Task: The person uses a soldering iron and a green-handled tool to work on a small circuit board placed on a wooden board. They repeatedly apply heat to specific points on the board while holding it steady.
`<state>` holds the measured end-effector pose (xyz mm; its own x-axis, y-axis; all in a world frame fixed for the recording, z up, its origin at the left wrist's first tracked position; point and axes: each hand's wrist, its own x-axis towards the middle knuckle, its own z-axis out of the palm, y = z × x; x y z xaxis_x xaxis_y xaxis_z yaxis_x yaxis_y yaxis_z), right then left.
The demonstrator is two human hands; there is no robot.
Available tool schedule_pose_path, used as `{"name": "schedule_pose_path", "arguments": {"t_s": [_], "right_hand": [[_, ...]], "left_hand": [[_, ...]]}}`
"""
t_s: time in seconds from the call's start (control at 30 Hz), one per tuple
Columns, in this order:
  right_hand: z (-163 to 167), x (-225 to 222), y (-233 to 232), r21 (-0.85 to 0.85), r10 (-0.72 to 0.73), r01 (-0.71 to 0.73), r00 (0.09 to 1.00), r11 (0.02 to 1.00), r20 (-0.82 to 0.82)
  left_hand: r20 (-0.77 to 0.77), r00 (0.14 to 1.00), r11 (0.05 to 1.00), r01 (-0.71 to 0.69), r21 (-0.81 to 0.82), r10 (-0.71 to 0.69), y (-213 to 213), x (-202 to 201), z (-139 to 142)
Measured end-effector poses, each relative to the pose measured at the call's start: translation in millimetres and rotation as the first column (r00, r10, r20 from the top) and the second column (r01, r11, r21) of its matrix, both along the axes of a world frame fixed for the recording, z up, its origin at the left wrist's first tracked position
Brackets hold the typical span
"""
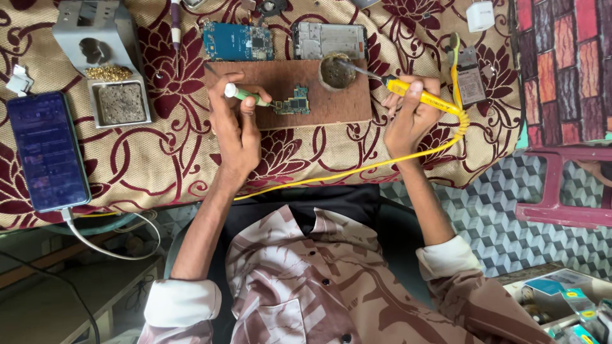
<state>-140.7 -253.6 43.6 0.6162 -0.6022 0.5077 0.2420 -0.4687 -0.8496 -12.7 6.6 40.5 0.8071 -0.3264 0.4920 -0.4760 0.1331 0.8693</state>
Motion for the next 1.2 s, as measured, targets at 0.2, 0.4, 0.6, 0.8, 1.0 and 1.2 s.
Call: {"name": "schedule_pose_path", "arguments": {"t_s": [0.2,0.4,0.6,0.8,1.0,1.2], "right_hand": [[-11.7,-5.7,0.3,0.029,0.125,-0.129,0.985,0.991,0.115],[-19.2,-12.2,-9.9,0.362,-0.007,-0.120,0.944,0.924,0.331],[-39.4,-5.9,5.4,0.497,0.061,-0.194,0.961,0.846,0.270],[-45.9,-3.3,13.7,0.335,0.185,-0.274,0.944,0.901,0.275],[-45.6,-9.5,25.3,0.301,0.147,-0.212,0.963,0.930,0.224],[-45.2,-7.5,24.8,0.263,0.135,-0.190,0.968,0.946,0.213]], "left_hand": [[0.002,1.000,0.999,-0.019,0.025,0.019,0.4,-1.1,-0.8],[-0.005,0.999,0.999,-0.033,0.022,0.033,-1.4,-1.5,-1.4],[0.025,0.999,0.998,-0.037,0.041,0.036,1.7,-1.5,-0.1],[0.012,1.000,0.998,-0.023,0.056,0.022,1.5,-1.3,0.1],[0.023,1.000,0.998,-0.020,0.062,0.018,6.6,-3.2,-2.4],[0.020,1.000,0.998,0.003,0.060,-0.005,7.1,2.5,-10.7]]}}
